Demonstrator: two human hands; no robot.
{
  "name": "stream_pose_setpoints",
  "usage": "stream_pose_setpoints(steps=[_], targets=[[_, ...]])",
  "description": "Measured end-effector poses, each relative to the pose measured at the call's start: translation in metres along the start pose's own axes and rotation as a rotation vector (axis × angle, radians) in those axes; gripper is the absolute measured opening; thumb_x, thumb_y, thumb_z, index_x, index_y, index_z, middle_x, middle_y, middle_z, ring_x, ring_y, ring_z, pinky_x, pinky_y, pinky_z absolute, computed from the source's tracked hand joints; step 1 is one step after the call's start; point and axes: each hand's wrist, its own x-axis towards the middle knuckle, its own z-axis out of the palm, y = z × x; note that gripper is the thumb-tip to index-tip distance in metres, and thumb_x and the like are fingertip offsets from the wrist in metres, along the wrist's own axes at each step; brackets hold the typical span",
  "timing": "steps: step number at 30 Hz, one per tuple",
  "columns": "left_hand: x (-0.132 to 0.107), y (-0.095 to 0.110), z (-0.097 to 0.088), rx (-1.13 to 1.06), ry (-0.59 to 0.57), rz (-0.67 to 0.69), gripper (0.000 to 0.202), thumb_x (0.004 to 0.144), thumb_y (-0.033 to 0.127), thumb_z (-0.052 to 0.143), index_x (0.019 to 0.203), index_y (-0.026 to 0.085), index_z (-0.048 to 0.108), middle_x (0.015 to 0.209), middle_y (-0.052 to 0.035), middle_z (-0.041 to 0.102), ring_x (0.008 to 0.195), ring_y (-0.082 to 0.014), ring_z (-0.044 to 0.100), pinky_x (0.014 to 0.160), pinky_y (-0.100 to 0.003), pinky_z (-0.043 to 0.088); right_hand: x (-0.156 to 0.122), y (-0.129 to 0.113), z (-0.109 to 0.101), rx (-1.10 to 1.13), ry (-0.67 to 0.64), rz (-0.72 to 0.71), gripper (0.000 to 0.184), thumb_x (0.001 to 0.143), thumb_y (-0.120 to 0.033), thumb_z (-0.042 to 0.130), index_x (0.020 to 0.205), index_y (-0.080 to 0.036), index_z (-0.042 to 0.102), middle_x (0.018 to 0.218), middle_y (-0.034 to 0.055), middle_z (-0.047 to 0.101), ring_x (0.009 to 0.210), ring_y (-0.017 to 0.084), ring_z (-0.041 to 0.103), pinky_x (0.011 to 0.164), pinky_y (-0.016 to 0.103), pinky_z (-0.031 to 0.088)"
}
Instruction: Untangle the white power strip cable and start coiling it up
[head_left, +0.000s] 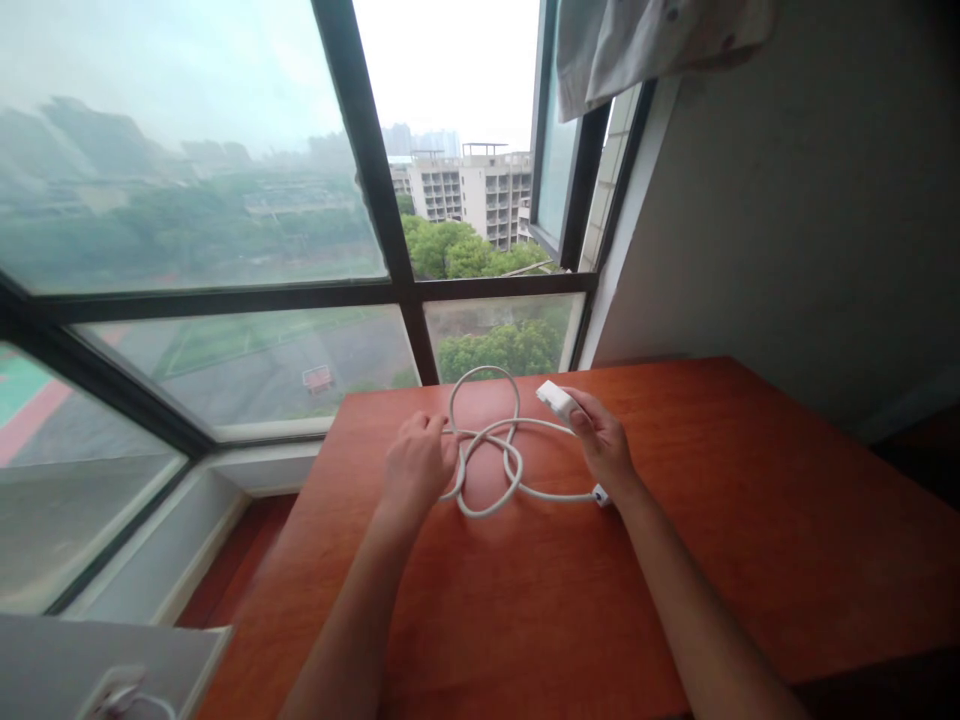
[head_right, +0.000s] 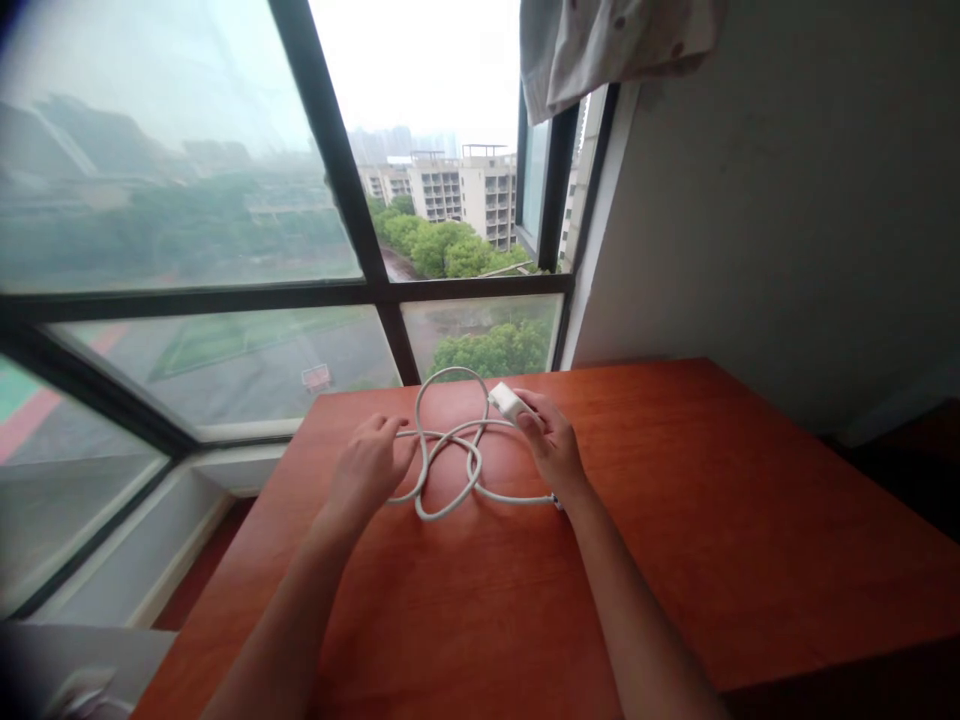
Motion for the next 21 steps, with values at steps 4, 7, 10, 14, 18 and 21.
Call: stream_pose_setpoints(steps=[4,7,10,14,18,21], targets=[[0.008,-0.038,0.014,0.001,-0.365,-0.165,0.038,0.084,0.041,0.055,0.112,0.014,0.06,0.1,-0.0127,0.064,0.089,-0.0252,0.061,0.073,-0.031,0.044,-0.005,0.002,0.002,-0.027,-0.044,-0.024,0.042,0.089,-0.052,0.05,0.118,-0.023,0.061,0.117,0.0075,0.064,0.109,0.026,0.058,0.094,0.037,0.045],[0.007,-0.037,0.01,-0.019,-0.25,-0.125,0.034,0.086,0.027,0.052,0.117,0.016,0.058,0.105,-0.0134,0.063,0.095,-0.024,0.06,0.079,-0.031,0.042,-0.009,0.0,0.004,-0.065,-0.102,-0.042,0.043,0.088,-0.053,0.052,0.118,-0.023,0.061,0.117,0.0079,0.063,0.107,0.026,0.059,0.092,0.035,0.045],[0.001,-0.024,-0.002,-0.05,-0.219,0.092,0.018,0.084,0.031,0.056,0.095,0.02,0.066,0.101,-0.0109,0.064,0.092,-0.0239,0.059,0.079,-0.03,0.04,-0.01,-0.002,0.005,-0.09,-0.13,-0.039,0.044,0.088,-0.053,0.052,0.117,-0.022,0.062,0.117,0.0086,0.063,0.107,0.026,0.058,0.092,0.035,0.045],[-0.011,-0.016,-0.008,-0.141,-0.533,0.098,0.011,0.069,0.031,0.069,0.073,0.022,0.065,0.074,-0.0033,0.064,0.063,-0.0179,0.055,0.059,-0.026,0.032,-0.01,-0.002,0.002,-0.073,-0.097,-0.018,0.043,0.089,-0.052,0.05,0.117,-0.022,0.061,0.118,0.0085,0.063,0.109,0.026,0.057,0.094,0.036,0.044],[-0.011,-0.02,-0.005,-0.273,-0.594,0.147,0.017,0.074,0.022,0.058,0.057,0.019,0.058,0.059,-0.0007,0.055,0.052,-0.0126,0.042,0.053,-0.025,0.025,-0.01,0.0,0.001,-0.053,-0.069,0.004,0.043,0.089,-0.052,0.05,0.119,-0.023,0.06,0.119,0.008,0.062,0.111,0.026,0.057,0.095,0.037,0.044],[-0.003,-0.023,-0.012,-0.52,-0.53,0.149,0.023,0.08,0.028,0.052,0.062,0.017,0.061,0.061,-0.0005,0.055,0.056,-0.0126,0.042,0.053,-0.024,0.027,-0.011,-0.001,0.001,-0.059,-0.073,0.004,0.043,0.088,-0.052,0.051,0.119,-0.024,0.06,0.12,0.0079,0.062,0.111,0.026,0.057,0.096,0.038,0.044]])
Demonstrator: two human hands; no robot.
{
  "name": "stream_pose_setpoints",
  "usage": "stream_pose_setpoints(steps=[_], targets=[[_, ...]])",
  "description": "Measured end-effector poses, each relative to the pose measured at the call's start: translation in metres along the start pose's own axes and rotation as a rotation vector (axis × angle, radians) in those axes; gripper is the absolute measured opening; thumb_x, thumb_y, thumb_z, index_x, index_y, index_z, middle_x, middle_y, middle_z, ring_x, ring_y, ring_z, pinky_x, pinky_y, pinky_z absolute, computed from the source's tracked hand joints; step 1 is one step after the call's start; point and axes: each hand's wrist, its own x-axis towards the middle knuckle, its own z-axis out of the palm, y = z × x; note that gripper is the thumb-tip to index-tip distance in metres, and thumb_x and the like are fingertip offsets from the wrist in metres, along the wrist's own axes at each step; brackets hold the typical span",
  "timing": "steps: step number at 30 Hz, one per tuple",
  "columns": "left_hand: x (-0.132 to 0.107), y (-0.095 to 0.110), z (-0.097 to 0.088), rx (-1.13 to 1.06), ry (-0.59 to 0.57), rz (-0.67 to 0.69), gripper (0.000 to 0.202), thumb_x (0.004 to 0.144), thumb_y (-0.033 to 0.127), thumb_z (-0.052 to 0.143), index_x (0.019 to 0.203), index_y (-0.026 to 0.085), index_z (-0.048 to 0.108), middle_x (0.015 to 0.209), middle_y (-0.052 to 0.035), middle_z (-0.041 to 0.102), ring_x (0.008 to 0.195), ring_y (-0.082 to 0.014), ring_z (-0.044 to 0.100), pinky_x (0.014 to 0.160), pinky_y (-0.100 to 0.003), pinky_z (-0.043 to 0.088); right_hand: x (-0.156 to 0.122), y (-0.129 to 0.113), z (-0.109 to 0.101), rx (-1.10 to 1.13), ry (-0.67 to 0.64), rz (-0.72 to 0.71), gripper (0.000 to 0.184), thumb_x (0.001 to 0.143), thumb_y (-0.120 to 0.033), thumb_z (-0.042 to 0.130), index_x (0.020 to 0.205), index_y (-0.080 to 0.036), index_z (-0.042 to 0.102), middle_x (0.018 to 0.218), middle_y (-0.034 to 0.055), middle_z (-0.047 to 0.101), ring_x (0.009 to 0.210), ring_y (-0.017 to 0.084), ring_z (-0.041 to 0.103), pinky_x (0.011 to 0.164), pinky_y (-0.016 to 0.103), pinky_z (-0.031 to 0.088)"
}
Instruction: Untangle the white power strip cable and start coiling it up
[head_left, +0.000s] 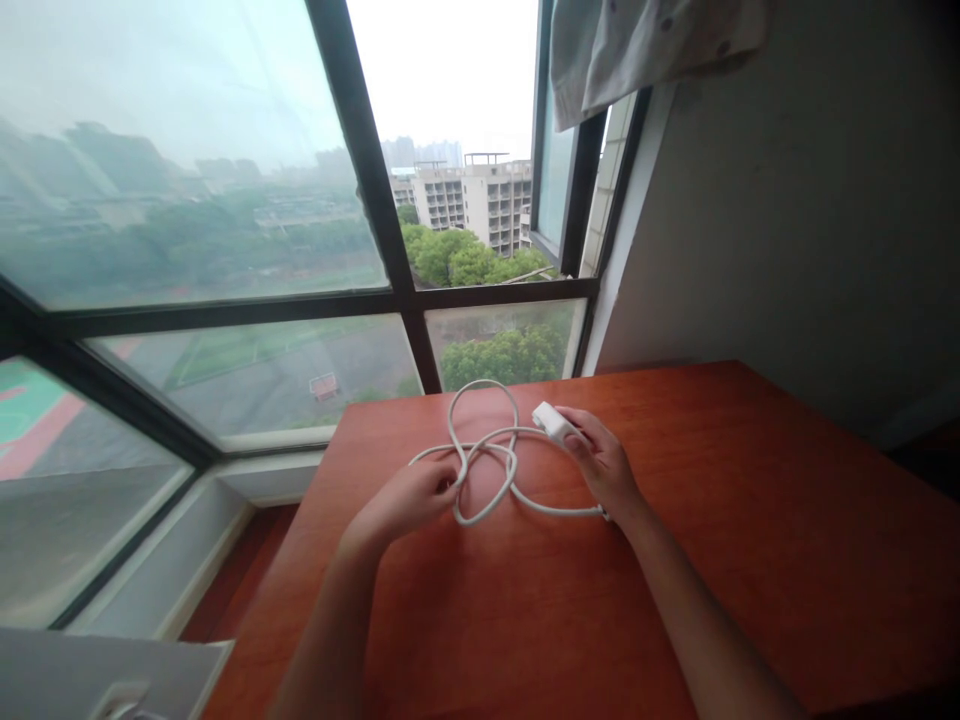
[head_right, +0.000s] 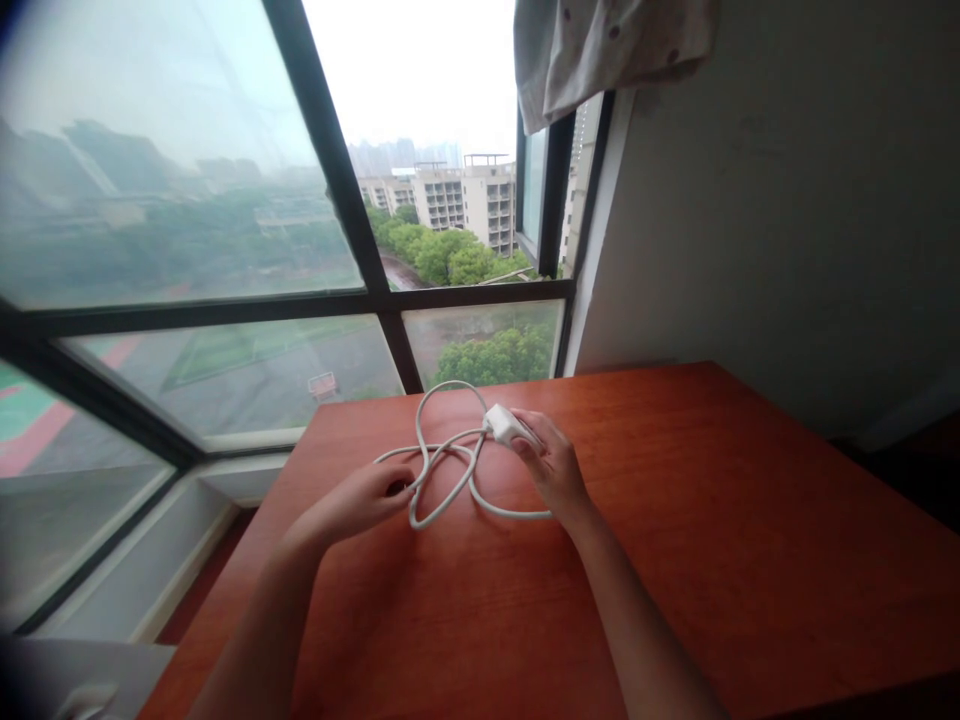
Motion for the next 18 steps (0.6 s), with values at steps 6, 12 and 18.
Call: stream_pose_setpoints(steps=[6,12,18], targets=[[0.001,-0.001,-0.021,-0.633,0.336,-0.049,0.028,0.081,0.039,0.061,0.077,0.012,0.068,0.061,0.0006,0.051,0.058,-0.01,0.044,0.052,-0.018,0.032,-0.001,-0.001,0.0,-0.001,0.011,-0.001,0.045,0.088,-0.054,0.051,0.12,-0.024,0.06,0.121,0.008,0.061,0.112,0.026,0.056,0.097,0.038,0.043],[0.002,-0.019,-0.027,-1.562,0.476,-0.066,0.019,0.088,0.022,0.055,0.085,0.006,0.064,0.051,0.0084,0.027,0.04,-0.003,0.023,0.036,-0.012,0.021,0.0,0.001,-0.001,0.021,0.024,-0.002,0.043,0.088,-0.053,0.051,0.119,-0.025,0.061,0.12,0.0076,0.062,0.11,0.026,0.057,0.096,0.038,0.044],[0.007,-0.032,-0.023,-1.984,0.465,-0.086,0.032,0.099,0.018,0.029,0.089,0.007,0.058,0.048,0.0079,0.027,0.037,-0.0045,0.028,0.033,-0.011,0.023,-0.002,0.002,0.001,0.054,0.039,0.016,0.041,0.088,-0.049,0.052,0.12,-0.024,0.06,0.122,0.0077,0.061,0.112,0.027,0.057,0.096,0.039,0.044]])
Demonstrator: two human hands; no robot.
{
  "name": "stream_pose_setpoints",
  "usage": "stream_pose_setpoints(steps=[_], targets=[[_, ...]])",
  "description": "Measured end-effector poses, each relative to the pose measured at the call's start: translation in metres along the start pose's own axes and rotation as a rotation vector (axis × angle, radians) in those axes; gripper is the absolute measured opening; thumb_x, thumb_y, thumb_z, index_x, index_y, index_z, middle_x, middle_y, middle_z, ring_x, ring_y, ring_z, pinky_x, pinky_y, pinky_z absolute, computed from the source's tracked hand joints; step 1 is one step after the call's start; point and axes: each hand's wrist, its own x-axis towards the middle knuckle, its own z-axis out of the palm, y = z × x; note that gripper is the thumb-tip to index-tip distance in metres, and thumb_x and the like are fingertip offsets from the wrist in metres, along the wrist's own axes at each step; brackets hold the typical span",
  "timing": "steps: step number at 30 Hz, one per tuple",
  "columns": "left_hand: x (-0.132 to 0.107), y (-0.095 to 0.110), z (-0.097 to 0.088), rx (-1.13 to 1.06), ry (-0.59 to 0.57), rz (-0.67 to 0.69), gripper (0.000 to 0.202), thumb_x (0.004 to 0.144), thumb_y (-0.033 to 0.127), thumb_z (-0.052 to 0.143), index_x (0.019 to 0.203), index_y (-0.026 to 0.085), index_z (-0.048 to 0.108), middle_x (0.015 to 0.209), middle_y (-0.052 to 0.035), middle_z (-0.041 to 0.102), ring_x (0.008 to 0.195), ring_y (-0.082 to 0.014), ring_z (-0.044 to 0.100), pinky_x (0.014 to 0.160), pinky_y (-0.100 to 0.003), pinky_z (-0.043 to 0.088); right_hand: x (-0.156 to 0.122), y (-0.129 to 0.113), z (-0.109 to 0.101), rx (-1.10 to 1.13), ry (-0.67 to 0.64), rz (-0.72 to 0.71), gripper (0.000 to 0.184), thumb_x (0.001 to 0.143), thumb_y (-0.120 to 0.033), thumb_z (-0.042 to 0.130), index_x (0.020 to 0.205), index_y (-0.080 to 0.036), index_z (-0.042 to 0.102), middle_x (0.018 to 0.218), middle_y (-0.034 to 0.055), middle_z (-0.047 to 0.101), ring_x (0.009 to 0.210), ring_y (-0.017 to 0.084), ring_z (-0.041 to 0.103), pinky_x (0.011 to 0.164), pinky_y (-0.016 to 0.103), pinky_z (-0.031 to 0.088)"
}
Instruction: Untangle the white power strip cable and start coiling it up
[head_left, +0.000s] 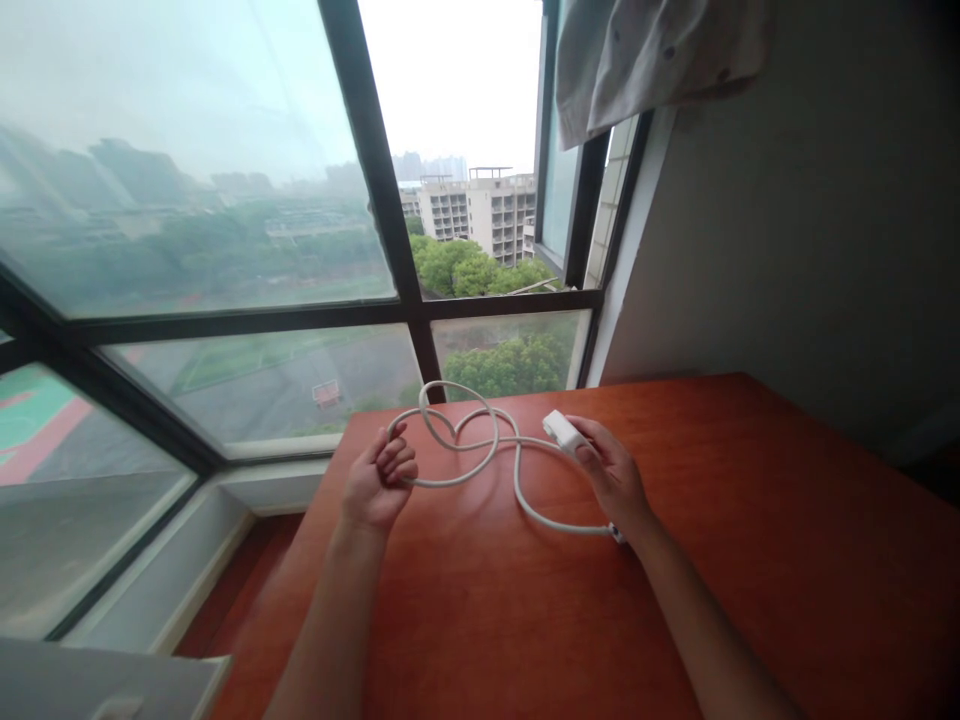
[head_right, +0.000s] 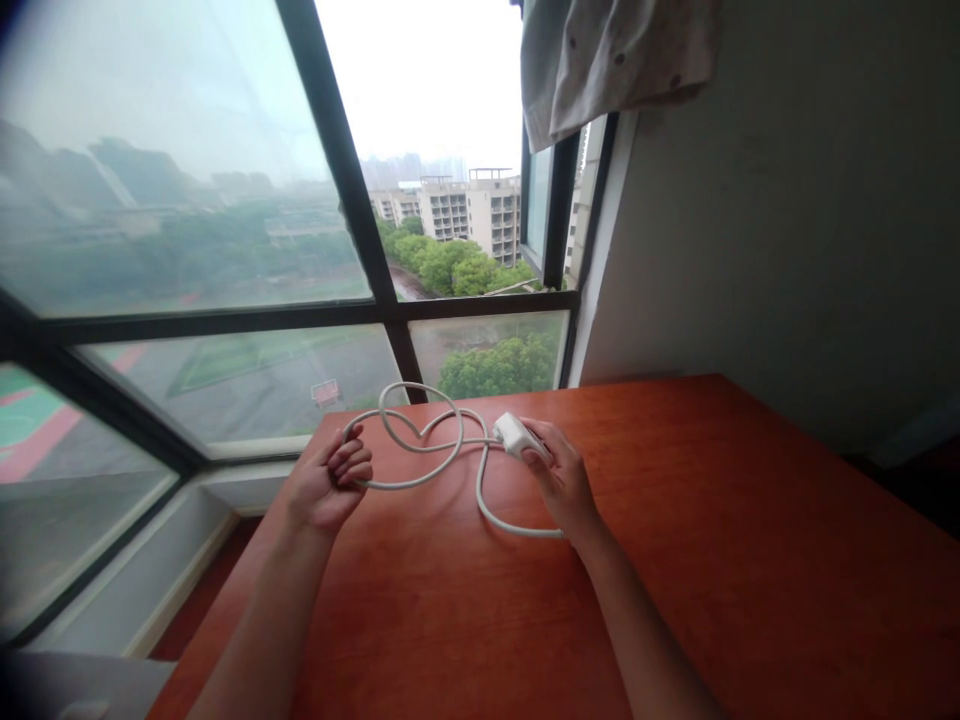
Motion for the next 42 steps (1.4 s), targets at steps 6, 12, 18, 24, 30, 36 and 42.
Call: stream_pose_setpoints(steps=[6,12,18,24,30,36,42], targets=[[0.007,-0.006,-0.015,-0.054,0.077,-0.126,0.031,0.1,0.019,0.028,0.09,0.008,0.055,0.05,0.0067,0.033,0.038,-0.0042,0.033,0.033,-0.011,0.026,0.007,-0.003,-0.007,0.052,0.174,0.057,0.042,0.085,-0.048,0.059,0.12,-0.024,0.058,0.123,0.0088,0.061,0.112,0.027,0.057,0.093,0.039,0.047],[0.016,-0.012,-0.029,-0.065,0.216,-0.166,0.027,0.099,0.016,0.03,0.086,0.01,0.053,0.051,0.0066,0.033,0.038,-0.0033,0.033,0.034,-0.009,0.027,0.018,-0.026,-0.011,0.086,0.22,0.044,0.039,0.085,-0.047,0.059,0.116,-0.024,0.06,0.119,0.0085,0.063,0.109,0.027,0.058,0.091,0.037,0.047],[0.023,-0.021,-0.038,-0.067,0.375,-0.075,0.03,0.098,0.013,0.027,0.075,0.013,0.047,0.052,0.0067,0.029,0.037,-0.003,0.029,0.033,-0.009,0.026,0.021,-0.052,0.001,0.111,0.141,0.039,0.042,0.083,-0.052,0.059,0.115,-0.025,0.06,0.117,0.0083,0.064,0.107,0.027,0.059,0.087,0.036,0.049],[0.026,-0.028,-0.036,-0.101,0.343,0.008,0.03,0.099,0.013,0.025,0.076,0.014,0.045,0.056,0.0062,0.031,0.038,-0.0011,0.03,0.034,-0.007,0.026,0.011,-0.08,0.041,0.411,-0.015,0.261,0.045,0.086,-0.057,0.053,0.115,-0.023,0.059,0.103,0.0074,0.067,0.088,0.023,0.063,0.069,0.03,0.05],[0.019,-0.026,-0.021,-0.198,0.276,0.04,0.032,0.101,0.015,0.021,0.08,0.013,0.045,0.058,0.0062,0.033,0.038,0.0,0.032,0.034,-0.005,0.027,-0.014,-0.075,0.068,0.74,-0.151,0.609,0.048,0.086,-0.06,0.05,0.111,-0.021,0.061,0.084,0.0058,0.063,0.065,0.017,0.058,0.055,0.028,0.049],[0.005,-0.023,0.001,-0.321,0.081,0.019,0.031,0.102,0.019,0.022,0.085,0.012,0.048,0.058,0.0057,0.035,0.041,-0.0001,0.036,0.036,-0.004,0.031,-0.024,-0.051,0.07,0.446,-0.279,0.678,0.055,0.076,-0.055,0.063,0.117,-0.02,0.053,0.092,0.005,0.058,0.07,0.017,0.057,0.052,0.028,0.05],[-0.006,-0.02,0.016,-0.374,0.001,-0.044,0.033,0.102,0.024,0.022,0.087,0.011,0.048,0.056,0.0063,0.035,0.041,-0.0006,0.038,0.036,-0.005,0.032,-0.044,-0.061,0.102,-0.333,-0.542,0.292,0.047,0.072,-0.025,0.061,0.119,-0.021,0.057,0.102,0.0097,0.063,0.092,0.027,0.06,0.081,0.039,0.048]])
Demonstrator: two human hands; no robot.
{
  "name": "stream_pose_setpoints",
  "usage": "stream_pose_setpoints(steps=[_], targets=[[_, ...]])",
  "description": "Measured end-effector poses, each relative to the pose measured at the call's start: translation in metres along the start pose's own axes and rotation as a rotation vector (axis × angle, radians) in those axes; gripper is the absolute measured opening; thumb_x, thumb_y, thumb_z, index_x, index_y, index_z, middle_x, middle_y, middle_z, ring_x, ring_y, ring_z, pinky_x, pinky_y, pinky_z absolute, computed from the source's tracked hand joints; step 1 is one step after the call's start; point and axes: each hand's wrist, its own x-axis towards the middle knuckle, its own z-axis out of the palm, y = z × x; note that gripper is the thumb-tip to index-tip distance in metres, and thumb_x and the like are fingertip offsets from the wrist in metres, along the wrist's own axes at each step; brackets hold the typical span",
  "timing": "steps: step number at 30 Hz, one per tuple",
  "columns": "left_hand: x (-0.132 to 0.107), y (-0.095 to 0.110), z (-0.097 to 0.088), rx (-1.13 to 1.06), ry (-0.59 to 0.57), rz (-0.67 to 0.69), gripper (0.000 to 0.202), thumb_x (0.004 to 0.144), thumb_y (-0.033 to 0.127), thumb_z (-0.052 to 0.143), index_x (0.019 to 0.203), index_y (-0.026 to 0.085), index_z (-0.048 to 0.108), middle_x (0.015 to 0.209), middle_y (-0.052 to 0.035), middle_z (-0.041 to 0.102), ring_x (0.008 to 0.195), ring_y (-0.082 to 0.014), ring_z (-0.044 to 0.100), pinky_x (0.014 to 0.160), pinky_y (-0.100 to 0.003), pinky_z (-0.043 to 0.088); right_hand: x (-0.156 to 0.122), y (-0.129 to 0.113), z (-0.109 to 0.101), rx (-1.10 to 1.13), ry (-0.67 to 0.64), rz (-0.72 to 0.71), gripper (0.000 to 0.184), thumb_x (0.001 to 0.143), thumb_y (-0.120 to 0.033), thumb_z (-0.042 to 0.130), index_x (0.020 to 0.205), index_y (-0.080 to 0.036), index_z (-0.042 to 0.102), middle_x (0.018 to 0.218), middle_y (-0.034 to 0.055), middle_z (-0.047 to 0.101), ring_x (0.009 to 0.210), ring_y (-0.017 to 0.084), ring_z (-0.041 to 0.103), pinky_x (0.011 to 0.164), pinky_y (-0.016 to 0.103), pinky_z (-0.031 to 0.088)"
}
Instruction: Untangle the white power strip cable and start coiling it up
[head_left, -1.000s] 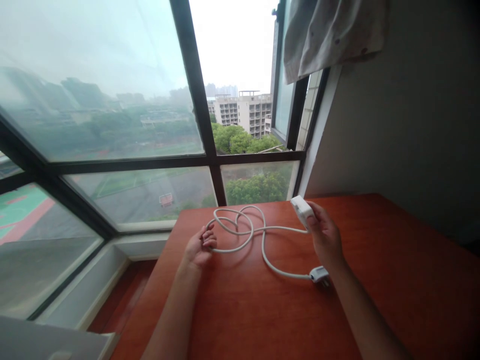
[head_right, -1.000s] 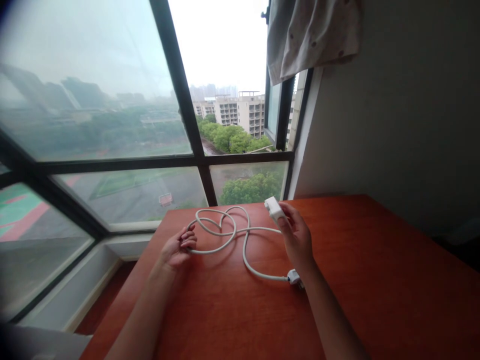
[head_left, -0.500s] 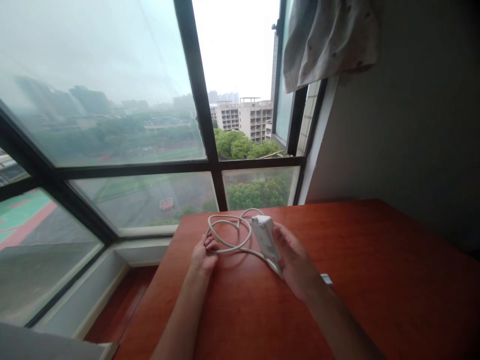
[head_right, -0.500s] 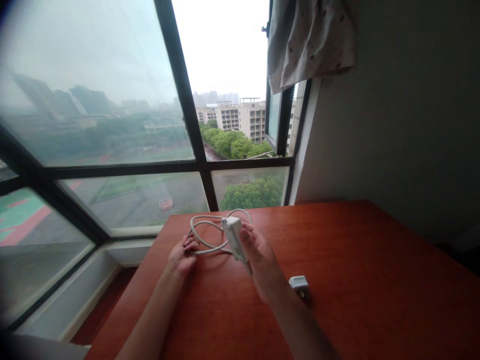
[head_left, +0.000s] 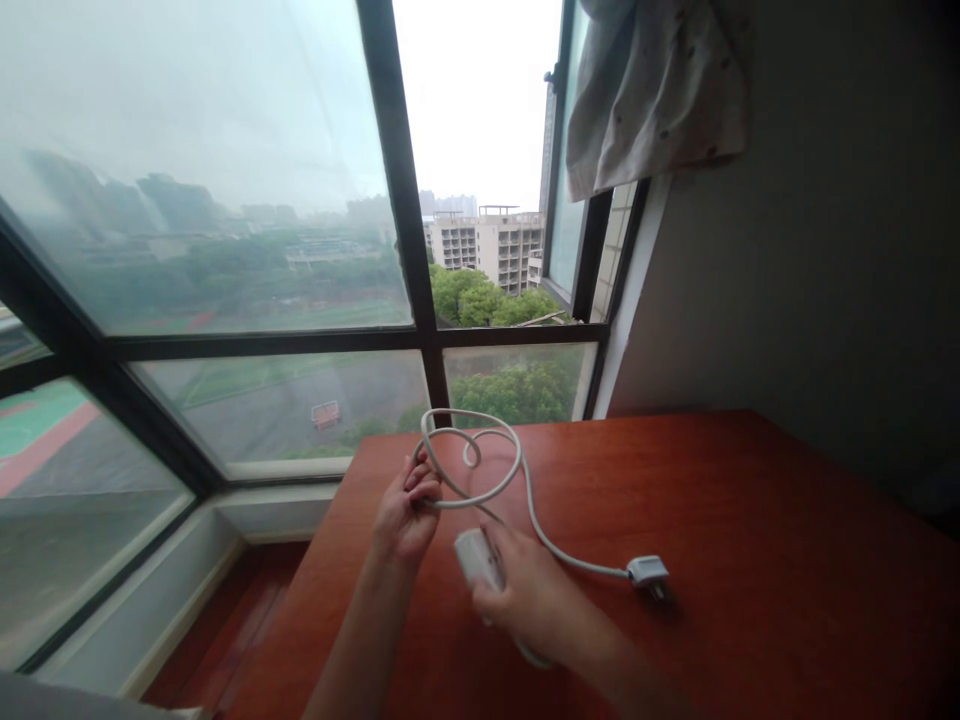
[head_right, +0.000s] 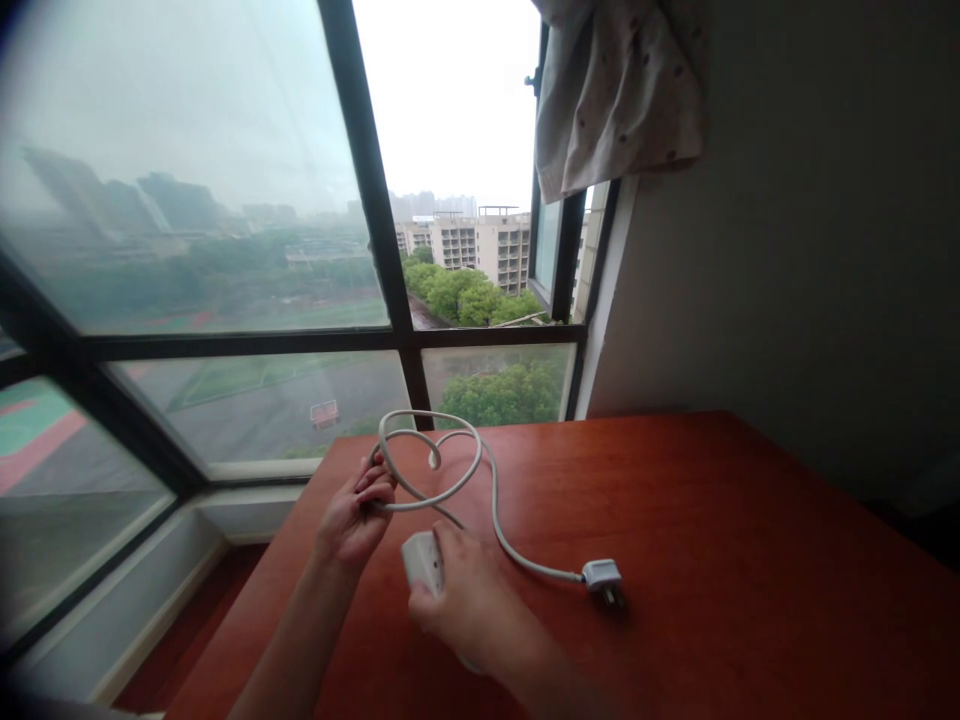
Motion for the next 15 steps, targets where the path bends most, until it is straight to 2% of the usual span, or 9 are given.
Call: stream_pose_setpoints(steps=[2,4,6,8,11,15], targets=[[-0.002,0.0,0.002,-0.003,0.01,-0.026,0.033,0.102,0.025,0.023,0.088,0.01,0.049,0.056,0.0061,0.036,0.042,-0.0011,0.04,0.036,-0.005,0.034,-0.002,-0.005,0.022,-0.272,0.013,0.032,0.052,0.069,-0.021,0.061,0.121,-0.02,0.056,0.109,0.0132,0.061,0.102,0.032,0.057,0.083,0.042,0.047],[-0.003,-0.001,0.003,-0.004,0.015,-0.039,0.033,0.102,0.025,0.023,0.088,0.01,0.049,0.056,0.006,0.036,0.043,-0.0016,0.041,0.037,-0.005,0.035,0.0,-0.008,0.043,-0.407,0.01,0.066,0.063,0.068,-0.018,0.062,0.13,-0.02,0.05,0.117,0.0155,0.057,0.107,0.034,0.054,0.079,0.043,0.049],[-0.003,-0.003,0.002,-0.004,0.013,-0.051,0.032,0.102,0.025,0.024,0.087,0.01,0.049,0.055,0.0062,0.035,0.042,-0.0019,0.04,0.036,-0.005,0.034,0.005,-0.009,0.059,-0.429,0.029,0.067,0.065,0.07,-0.02,0.063,0.133,-0.019,0.047,0.12,0.016,0.056,0.108,0.035,0.053,0.08,0.044,0.049],[-0.002,-0.004,0.001,-0.003,0.014,-0.064,0.031,0.102,0.024,0.025,0.088,0.011,0.049,0.054,0.0064,0.035,0.042,-0.002,0.04,0.036,-0.005,0.034,0.01,-0.01,0.066,-0.351,0.034,0.038,0.062,0.07,-0.023,0.066,0.13,-0.019,0.049,0.118,0.0149,0.057,0.108,0.033,0.053,0.085,0.045,0.048],[0.001,-0.002,-0.004,0.0,0.017,-0.064,0.031,0.102,0.025,0.024,0.09,0.01,0.049,0.054,0.0065,0.035,0.041,-0.0019,0.039,0.036,-0.005,0.034,0.014,-0.01,0.061,-0.127,0.01,-0.065,0.056,0.072,-0.025,0.067,0.125,-0.021,0.052,0.119,0.0112,0.057,0.11,0.029,0.053,0.094,0.041,0.045],[0.004,0.004,-0.009,0.004,0.018,-0.057,0.032,0.102,0.025,0.024,0.09,0.009,0.05,0.054,0.006,0.036,0.042,-0.0019,0.039,0.037,-0.005,0.034,0.004,-0.004,0.032,0.024,-0.006,-0.205,0.048,0.074,-0.017,0.062,0.122,-0.022,0.056,0.126,0.0089,0.055,0.116,0.025,0.052,0.1,0.037,0.041]])
